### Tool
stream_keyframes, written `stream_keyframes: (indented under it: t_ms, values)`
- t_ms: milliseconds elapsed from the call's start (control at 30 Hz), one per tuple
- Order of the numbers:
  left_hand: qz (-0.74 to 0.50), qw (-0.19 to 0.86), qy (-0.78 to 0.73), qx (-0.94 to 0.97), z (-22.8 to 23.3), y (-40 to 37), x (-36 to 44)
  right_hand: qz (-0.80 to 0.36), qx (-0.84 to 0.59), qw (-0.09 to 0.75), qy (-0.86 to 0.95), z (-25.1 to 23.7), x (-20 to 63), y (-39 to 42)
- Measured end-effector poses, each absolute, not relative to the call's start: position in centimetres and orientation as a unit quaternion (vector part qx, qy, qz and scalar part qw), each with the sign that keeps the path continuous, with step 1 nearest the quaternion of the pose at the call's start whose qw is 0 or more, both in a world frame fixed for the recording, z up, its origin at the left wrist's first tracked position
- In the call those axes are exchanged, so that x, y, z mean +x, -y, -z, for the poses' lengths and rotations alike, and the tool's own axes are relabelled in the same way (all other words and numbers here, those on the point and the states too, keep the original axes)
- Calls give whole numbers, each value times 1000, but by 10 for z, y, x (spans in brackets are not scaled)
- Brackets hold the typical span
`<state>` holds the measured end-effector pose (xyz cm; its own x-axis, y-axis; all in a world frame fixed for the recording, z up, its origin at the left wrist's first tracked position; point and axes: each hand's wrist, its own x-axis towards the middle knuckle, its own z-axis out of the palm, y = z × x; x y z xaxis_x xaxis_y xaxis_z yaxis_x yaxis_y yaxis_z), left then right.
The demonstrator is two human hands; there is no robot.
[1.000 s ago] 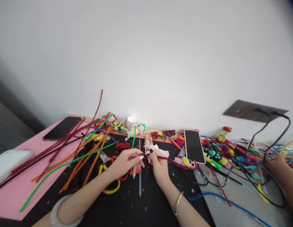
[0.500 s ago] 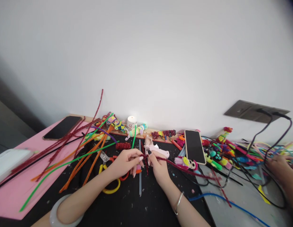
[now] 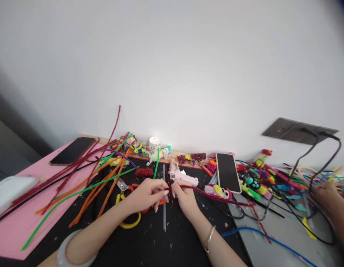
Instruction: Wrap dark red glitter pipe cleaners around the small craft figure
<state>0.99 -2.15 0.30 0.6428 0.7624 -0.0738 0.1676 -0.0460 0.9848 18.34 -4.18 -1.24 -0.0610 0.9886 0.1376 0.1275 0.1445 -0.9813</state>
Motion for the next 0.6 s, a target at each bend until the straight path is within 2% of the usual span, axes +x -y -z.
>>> stream_keyframes:
  t_ms: [600]
  values:
    - [-215,603,-345,686,-10,26,11,-480,-454,454,598,13,185,39]
